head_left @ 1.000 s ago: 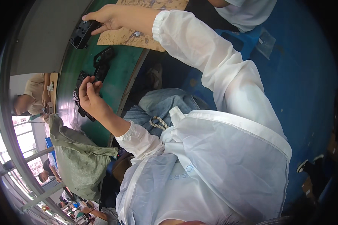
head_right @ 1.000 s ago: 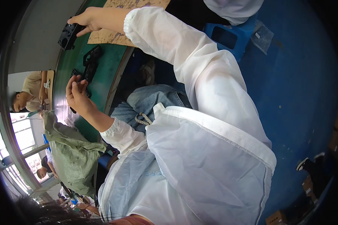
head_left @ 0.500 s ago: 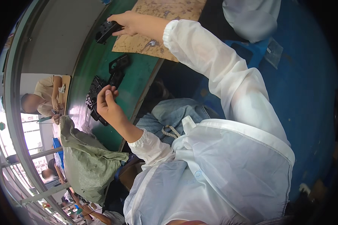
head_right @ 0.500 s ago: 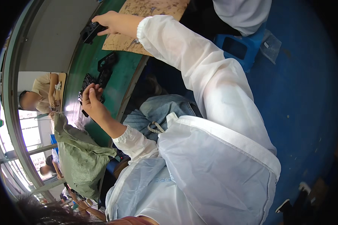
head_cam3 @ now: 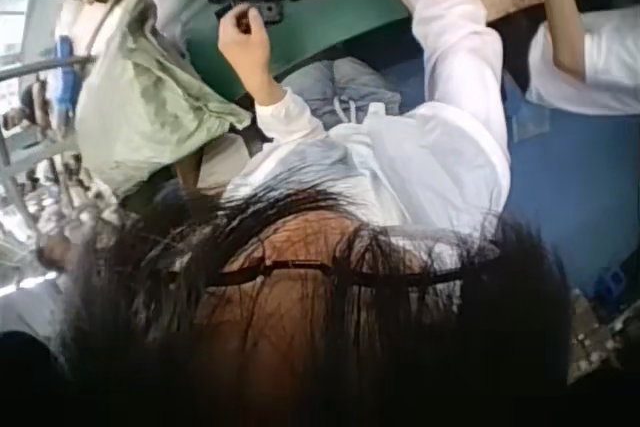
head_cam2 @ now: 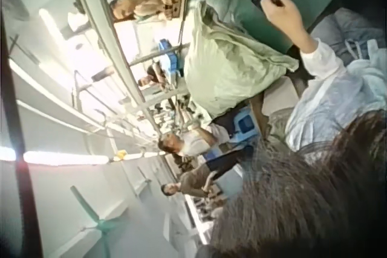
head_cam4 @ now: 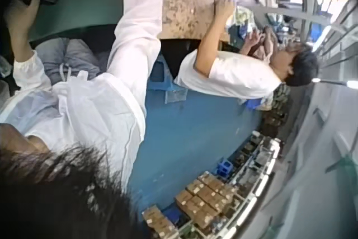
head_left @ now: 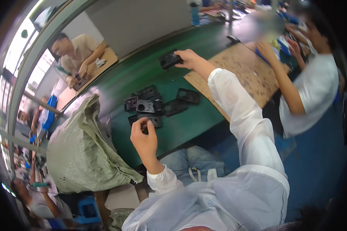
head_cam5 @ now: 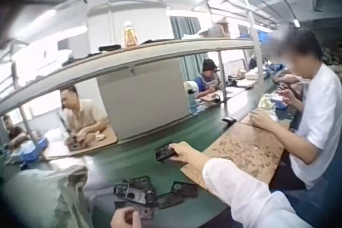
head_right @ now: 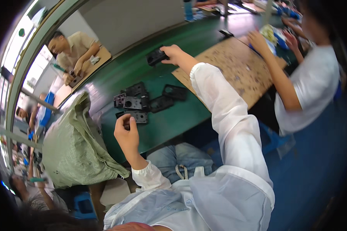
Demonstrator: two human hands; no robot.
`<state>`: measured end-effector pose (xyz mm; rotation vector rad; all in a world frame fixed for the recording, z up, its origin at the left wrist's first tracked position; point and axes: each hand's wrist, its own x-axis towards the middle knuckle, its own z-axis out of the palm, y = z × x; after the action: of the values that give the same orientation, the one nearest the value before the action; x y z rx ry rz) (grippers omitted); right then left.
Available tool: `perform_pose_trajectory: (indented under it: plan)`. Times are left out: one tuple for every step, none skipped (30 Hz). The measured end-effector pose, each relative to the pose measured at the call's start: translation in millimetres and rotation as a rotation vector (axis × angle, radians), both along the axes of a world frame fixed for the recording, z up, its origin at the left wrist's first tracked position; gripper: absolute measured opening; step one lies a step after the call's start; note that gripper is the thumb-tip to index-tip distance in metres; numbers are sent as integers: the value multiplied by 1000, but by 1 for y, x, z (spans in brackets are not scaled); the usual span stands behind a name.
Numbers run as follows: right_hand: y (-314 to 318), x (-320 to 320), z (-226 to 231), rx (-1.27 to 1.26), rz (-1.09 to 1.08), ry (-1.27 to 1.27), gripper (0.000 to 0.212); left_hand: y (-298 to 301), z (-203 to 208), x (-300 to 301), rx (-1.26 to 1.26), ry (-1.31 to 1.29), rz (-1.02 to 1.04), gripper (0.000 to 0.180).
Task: Assembling black plastic mechanical components at a factory workstation.
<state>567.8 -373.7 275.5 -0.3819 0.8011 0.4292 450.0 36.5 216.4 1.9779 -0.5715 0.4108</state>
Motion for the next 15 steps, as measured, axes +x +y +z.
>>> perform_pose_trajectory:
  plan:
    - [13, 19, -1, -177, 44, 2, 33, 6, -2, 5, 37, -21, 42, 19]
    - [22, 34, -4, -352, 86, -1, 34, 10, -3, 11, 78, -40, 82, 20]
    - [35, 47, -11, -524, 132, -12, 35, 13, -6, 16, 62, -33, 122, 20]
    - [47, 56, -19, -694, 175, -28, 37, 15, -9, 21, 99, -53, 156, 23]
    - [48, 65, -21, -860, 200, -45, 38, 15, -11, 25, 140, -75, 173, 26]
    - [52, 71, -28, -1023, 226, -59, 40, 15, -13, 27, 185, -91, 188, 29]
    - [56, 77, -35, -1185, 247, -75, 41, 14, -16, 28, 230, -108, 199, 32]
    - [57, 79, -43, -1346, 263, -86, 43, 11, -16, 28, 224, -95, 202, 32]
    - [56, 85, -46, -1508, 276, -95, 44, 5, -13, 26, 214, -98, 161, 33]
    - [54, 80, -57, -1667, 295, -102, 46, 1, -11, 23, 206, -95, 119, 34]
    - [51, 79, -64, -1827, 312, -108, 47, -3, -9, 21, 195, -94, 74, 35]
    - [47, 78, -69, -1989, 329, -113, 49, -6, -8, 21, 181, -94, 27, 36]
    - [55, 67, -67, -2036, 396, -219, 57, -4, -9, 20, 179, -73, 36, 36]
    - [63, 49, -54, -2083, 459, -319, 67, -3, -10, 19, 145, -65, -11, 36]
    - [68, 26, -44, -2088, 479, -306, 67, -4, -11, 18, 108, -59, -61, 36]
